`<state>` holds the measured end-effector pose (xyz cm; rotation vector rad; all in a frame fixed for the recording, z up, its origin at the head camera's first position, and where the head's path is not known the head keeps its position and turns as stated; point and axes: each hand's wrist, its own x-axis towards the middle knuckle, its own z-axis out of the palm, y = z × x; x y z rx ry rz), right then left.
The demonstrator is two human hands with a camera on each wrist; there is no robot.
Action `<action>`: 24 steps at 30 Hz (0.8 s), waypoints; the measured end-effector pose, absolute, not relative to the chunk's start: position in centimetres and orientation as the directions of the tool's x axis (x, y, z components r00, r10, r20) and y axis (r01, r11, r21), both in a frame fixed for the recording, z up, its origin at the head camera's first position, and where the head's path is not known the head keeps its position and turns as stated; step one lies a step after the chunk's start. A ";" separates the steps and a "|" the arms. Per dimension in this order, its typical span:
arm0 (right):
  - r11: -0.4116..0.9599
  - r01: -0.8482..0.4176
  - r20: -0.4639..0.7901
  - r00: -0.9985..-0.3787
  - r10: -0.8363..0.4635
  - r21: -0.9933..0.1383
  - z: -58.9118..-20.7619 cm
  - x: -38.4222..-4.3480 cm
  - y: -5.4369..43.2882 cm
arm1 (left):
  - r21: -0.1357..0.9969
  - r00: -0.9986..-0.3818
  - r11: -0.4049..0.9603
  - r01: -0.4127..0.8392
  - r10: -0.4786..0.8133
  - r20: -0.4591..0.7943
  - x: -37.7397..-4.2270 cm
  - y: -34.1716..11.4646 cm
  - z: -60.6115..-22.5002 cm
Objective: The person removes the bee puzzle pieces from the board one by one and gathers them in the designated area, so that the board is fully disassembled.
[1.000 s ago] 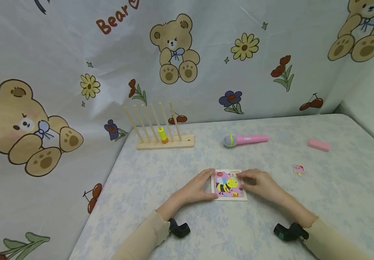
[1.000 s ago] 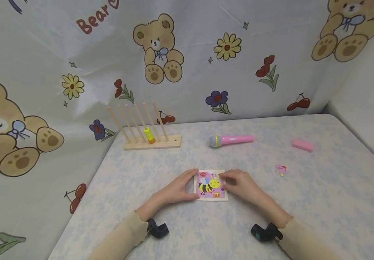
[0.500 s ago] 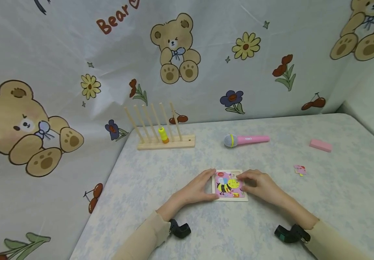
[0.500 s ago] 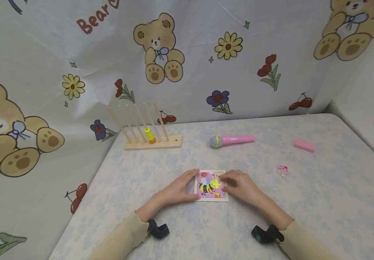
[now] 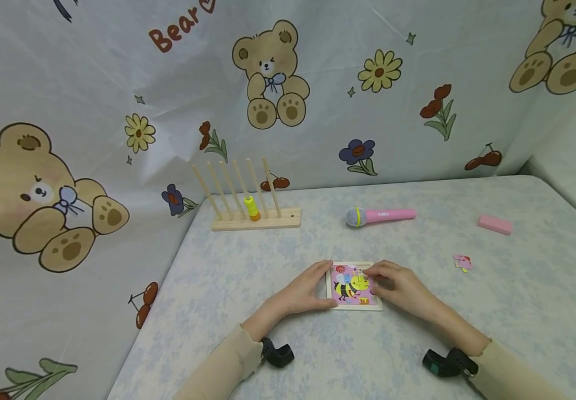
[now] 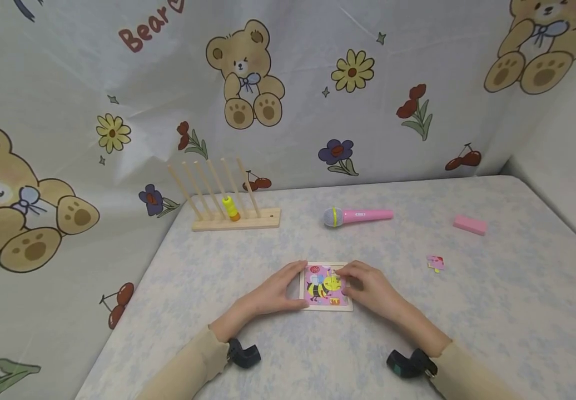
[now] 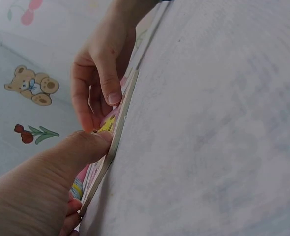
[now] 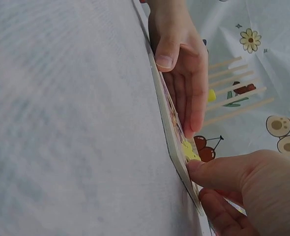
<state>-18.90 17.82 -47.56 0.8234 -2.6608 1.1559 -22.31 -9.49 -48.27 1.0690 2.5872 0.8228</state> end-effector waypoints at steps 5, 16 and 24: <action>0.566 -0.564 0.359 -0.823 -0.439 -0.601 -47.7 -18.8 17.8 | 0.569 -0.709 0.582 0.581 0.706 0.003 -22.3 -9.5 -48.3; 0.568 -0.587 0.400 -0.809 -0.429 -0.577 -47.9 -18.8 17.8 | 0.564 -0.713 0.592 0.576 0.701 -0.007 -22.3 -9.4 -48.3; 0.571 -0.605 0.418 -0.796 -0.438 -0.554 -47.8 -18.8 17.7 | 0.558 -0.710 0.589 0.585 0.704 0.002 -22.4 -9.5 -48.4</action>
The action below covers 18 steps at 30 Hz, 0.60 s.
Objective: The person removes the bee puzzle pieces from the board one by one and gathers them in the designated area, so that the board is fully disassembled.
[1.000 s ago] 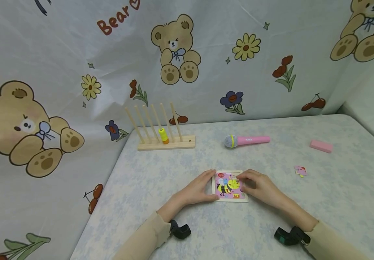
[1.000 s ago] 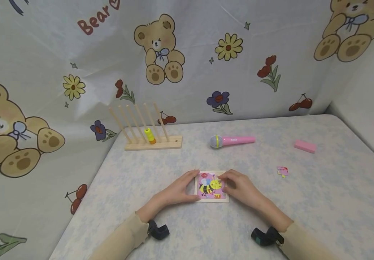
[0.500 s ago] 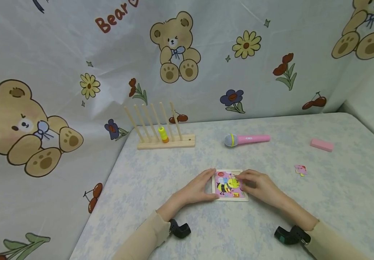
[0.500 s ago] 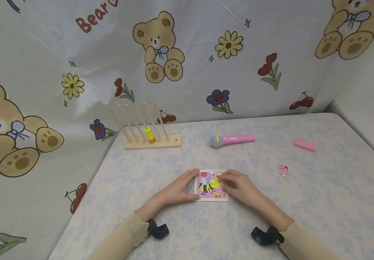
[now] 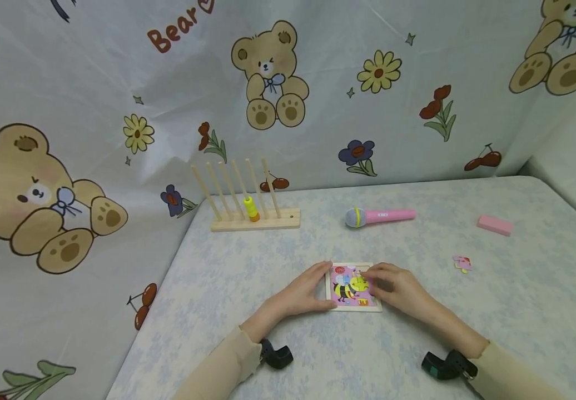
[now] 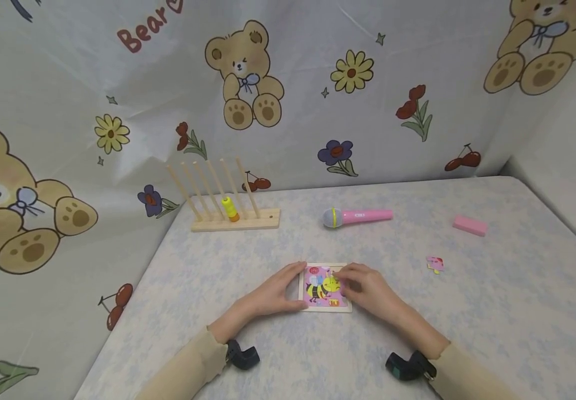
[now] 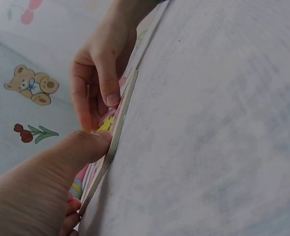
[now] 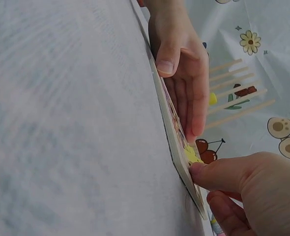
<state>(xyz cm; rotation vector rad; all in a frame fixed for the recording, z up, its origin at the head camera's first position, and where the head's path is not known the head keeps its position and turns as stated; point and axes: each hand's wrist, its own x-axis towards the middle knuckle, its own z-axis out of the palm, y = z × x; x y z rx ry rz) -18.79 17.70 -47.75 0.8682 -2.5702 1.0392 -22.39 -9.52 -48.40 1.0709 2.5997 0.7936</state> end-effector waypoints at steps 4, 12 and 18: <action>0.560 -0.626 0.439 -0.780 -0.447 -0.543 -47.8 -18.8 17.6 | 0.553 -0.709 0.589 0.589 0.705 0.005 -22.3 -9.5 -48.4; 0.561 -0.641 0.449 -0.768 -0.457 -0.524 -47.9 -18.8 17.6 | 0.553 -0.711 0.598 0.581 0.704 -0.014 -22.1 -9.4 -48.0; 0.560 -0.667 0.457 -0.745 -0.487 -0.492 -47.8 -18.9 17.6 | 0.552 -0.710 0.597 0.582 0.704 -0.014 -22.2 -9.4 -48.1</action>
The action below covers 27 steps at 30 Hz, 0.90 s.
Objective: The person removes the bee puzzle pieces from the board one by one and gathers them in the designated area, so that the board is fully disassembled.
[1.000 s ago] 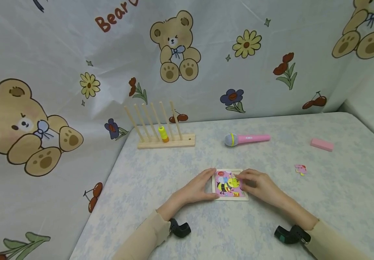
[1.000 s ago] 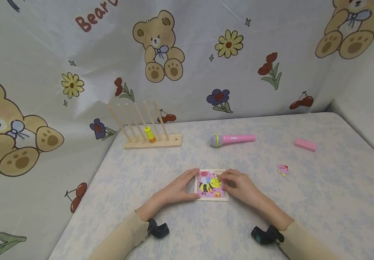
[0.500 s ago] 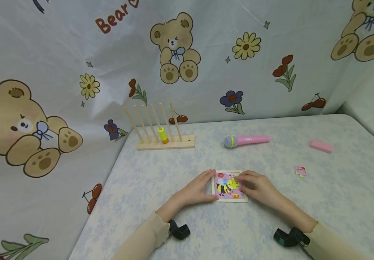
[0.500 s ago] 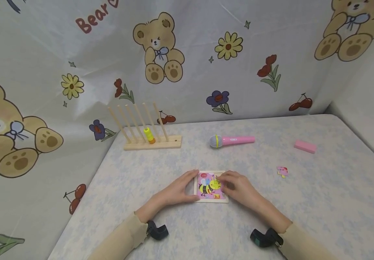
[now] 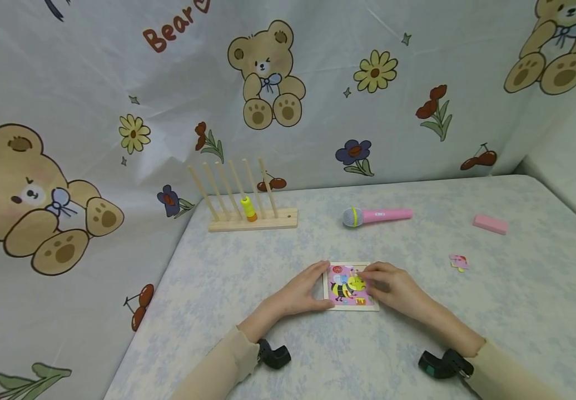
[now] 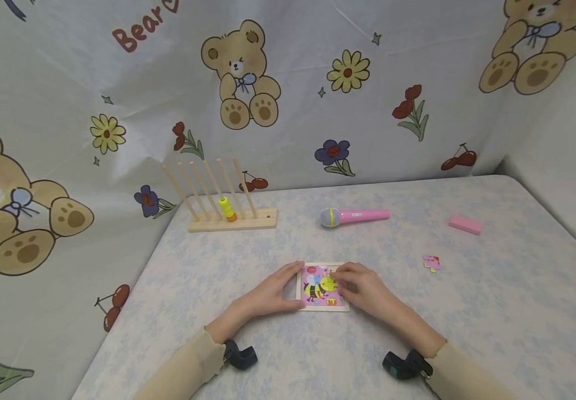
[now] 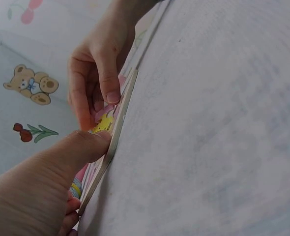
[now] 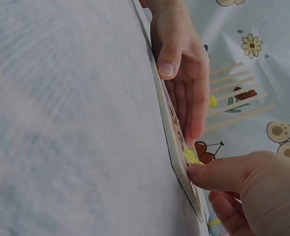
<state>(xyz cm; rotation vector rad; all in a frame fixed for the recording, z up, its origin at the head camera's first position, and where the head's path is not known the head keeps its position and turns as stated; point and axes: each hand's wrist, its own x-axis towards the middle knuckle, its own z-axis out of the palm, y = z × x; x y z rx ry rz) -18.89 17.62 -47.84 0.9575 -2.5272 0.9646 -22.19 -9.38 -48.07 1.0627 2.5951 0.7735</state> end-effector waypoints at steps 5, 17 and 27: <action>0.558 -0.677 0.454 -0.736 -0.502 -0.480 -47.7 -18.8 17.7 | 0.558 -0.711 0.594 0.580 0.703 -0.011 -22.2 -9.3 -48.2; 0.552 -0.652 0.460 -0.758 -0.462 -0.520 -46.9 -18.8 17.9 | 0.565 -0.713 0.592 0.575 0.701 -0.010 -22.2 -9.4 -48.3; 0.564 -0.499 0.349 -0.866 -0.359 -0.658 -43.7 -18.6 22.5 | 0.557 -0.707 0.586 0.589 0.707 0.005 -22.2 -9.4 -48.4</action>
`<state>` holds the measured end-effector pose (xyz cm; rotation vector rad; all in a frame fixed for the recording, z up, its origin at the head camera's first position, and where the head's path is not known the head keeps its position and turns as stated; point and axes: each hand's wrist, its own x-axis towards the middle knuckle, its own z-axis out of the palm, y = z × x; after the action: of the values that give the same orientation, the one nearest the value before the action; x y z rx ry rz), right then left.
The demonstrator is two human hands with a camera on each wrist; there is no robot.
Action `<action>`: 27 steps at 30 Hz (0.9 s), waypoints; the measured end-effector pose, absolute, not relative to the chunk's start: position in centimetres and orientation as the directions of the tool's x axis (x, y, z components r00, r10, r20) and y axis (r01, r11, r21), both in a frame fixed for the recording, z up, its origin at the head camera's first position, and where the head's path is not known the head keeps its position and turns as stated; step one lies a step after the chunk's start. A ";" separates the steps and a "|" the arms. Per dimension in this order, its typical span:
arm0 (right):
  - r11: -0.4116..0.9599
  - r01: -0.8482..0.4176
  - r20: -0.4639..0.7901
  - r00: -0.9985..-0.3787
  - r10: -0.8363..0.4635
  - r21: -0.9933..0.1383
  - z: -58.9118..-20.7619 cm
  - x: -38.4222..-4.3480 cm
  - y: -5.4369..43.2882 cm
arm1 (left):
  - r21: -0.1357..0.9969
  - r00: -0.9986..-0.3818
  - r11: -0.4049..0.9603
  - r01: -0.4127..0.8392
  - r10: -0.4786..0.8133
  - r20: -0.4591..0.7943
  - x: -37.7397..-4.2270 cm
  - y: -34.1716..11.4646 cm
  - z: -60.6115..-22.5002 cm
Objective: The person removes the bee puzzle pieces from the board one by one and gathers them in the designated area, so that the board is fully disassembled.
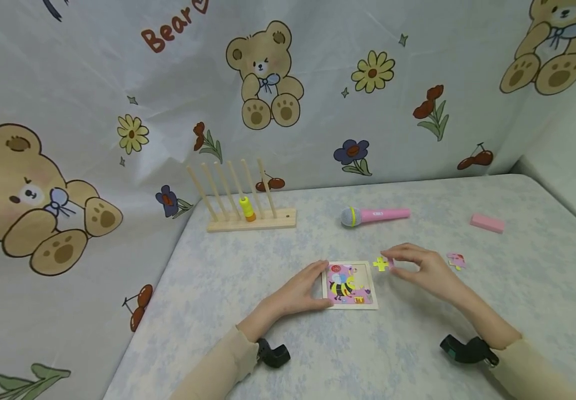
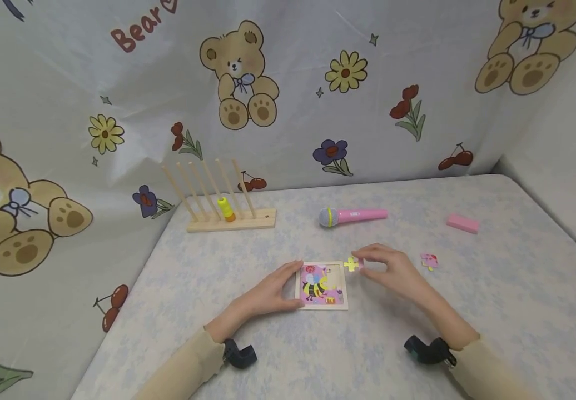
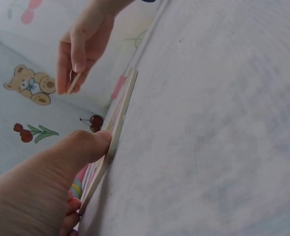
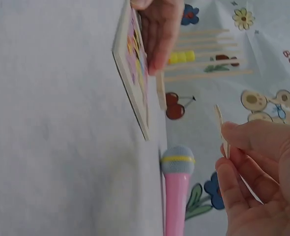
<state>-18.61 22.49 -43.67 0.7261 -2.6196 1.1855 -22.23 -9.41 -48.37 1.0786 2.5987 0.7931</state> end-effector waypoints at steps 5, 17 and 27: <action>0.554 -0.453 0.332 -0.891 -0.311 -0.698 -42.7 -18.0 27.5 | 0.542 -0.704 0.582 0.606 0.710 0.023 -22.7 -9.4 -48.1; 0.622 -0.265 0.186 -0.964 -0.190 -0.737 -44.5 -15.3 35.1 | 0.569 -0.716 0.590 0.572 0.698 -0.004 -22.2 -9.6 -48.5; 0.709 -0.236 0.134 -0.971 -0.197 -0.665 -46.2 -15.5 35.6 | 0.570 -0.710 0.579 0.583 0.704 0.011 -22.1 -9.6 -48.5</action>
<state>-15.46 35.61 -46.20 0.3619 -2.8545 1.1217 -22.13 -9.57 -48.47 1.0726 2.5936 0.8174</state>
